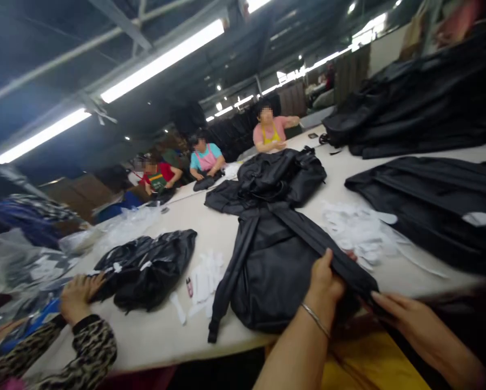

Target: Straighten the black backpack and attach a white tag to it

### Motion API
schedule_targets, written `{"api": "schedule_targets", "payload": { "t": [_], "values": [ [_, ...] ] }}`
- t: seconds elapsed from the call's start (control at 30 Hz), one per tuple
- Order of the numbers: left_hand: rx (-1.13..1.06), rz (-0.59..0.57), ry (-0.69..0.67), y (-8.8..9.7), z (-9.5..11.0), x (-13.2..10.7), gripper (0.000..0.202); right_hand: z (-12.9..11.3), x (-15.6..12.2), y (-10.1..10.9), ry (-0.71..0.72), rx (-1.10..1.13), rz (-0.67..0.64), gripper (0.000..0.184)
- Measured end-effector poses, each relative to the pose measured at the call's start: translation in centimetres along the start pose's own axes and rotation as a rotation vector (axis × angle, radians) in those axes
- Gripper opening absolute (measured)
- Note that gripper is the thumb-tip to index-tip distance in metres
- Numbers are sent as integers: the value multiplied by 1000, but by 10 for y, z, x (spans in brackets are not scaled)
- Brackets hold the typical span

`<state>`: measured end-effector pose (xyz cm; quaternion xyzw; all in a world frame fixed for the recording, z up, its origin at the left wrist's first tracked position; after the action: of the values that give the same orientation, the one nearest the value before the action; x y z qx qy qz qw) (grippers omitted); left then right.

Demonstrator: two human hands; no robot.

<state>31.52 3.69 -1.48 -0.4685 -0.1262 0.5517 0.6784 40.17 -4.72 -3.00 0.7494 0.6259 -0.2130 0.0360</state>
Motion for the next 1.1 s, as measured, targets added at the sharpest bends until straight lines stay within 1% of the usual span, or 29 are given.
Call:
{"api": "schedule_targets", "payload": {
  "t": [0.03,0.07,0.1,0.17,0.23,0.3,0.37,0.4,0.5,0.57,0.67,0.77,0.8,0.83,0.87,0.93,0.97,1.0,1.03,1.1],
  "values": [
    [10,5,-22,0,3,0,40,6,-4,4,-64,-1,-4,44],
    [23,3,-37,-1,6,1,38,7,-5,6,-95,-16,-11,43],
    [42,-3,-50,-3,10,1,37,4,-3,6,-91,-47,-16,43],
    [84,-15,-61,-7,16,1,34,-12,6,5,-21,-143,-8,43],
    [123,-35,-48,-9,19,0,31,-33,18,2,59,-215,12,45],
    [142,-44,-52,-8,20,0,29,-54,31,-3,142,-249,4,43],
    [152,-30,-89,-5,21,2,28,-68,44,-11,175,-280,-23,42],
    [162,-25,-104,-3,22,3,29,-72,51,-16,159,-294,-49,41],
    [189,-51,-95,-2,25,3,36,-74,70,-34,28,-320,-119,39],
    [141,-98,-72,-5,28,-2,44,-78,78,-48,-17,-278,-154,38],
    [-1,-188,-57,-13,32,-16,51,-94,85,-65,12,-139,-160,39],
    [-115,-222,-46,-19,33,-25,44,-116,86,-75,89,-32,-143,43],
    [-141,-210,-47,-19,33,-25,39,-123,85,-78,123,-6,-144,44],
    [-159,-166,-58,-18,35,-22,33,-128,83,-80,150,19,-151,44],
    [-168,-94,-78,-14,38,-17,27,-132,80,-81,166,40,-162,44],
    [-163,94,-143,-3,48,-2,19,-134,72,-82,172,66,-181,41],
    [-155,179,-175,2,54,6,18,-131,67,-81,165,75,-188,39],
    [-145,235,-189,7,60,14,18,-127,61,-80,158,86,-197,37],
    [-136,259,-186,11,65,22,19,-119,54,-78,148,103,-210,34],
    [-121,272,-154,18,69,34,21,-99,41,-71,118,157,-235,31]
  ]
}}
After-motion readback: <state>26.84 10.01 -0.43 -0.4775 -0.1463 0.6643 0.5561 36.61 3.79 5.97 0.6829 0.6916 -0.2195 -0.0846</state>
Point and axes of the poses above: each hand's wrist, its own x-axis towards the middle knuckle, its own y-axis out of the back of the hand, z = x × y, the point moved 5 cm from there along x, towards the middle knuckle, and after that the axes turned 5 degrees about -y, right-handed, at the moved point
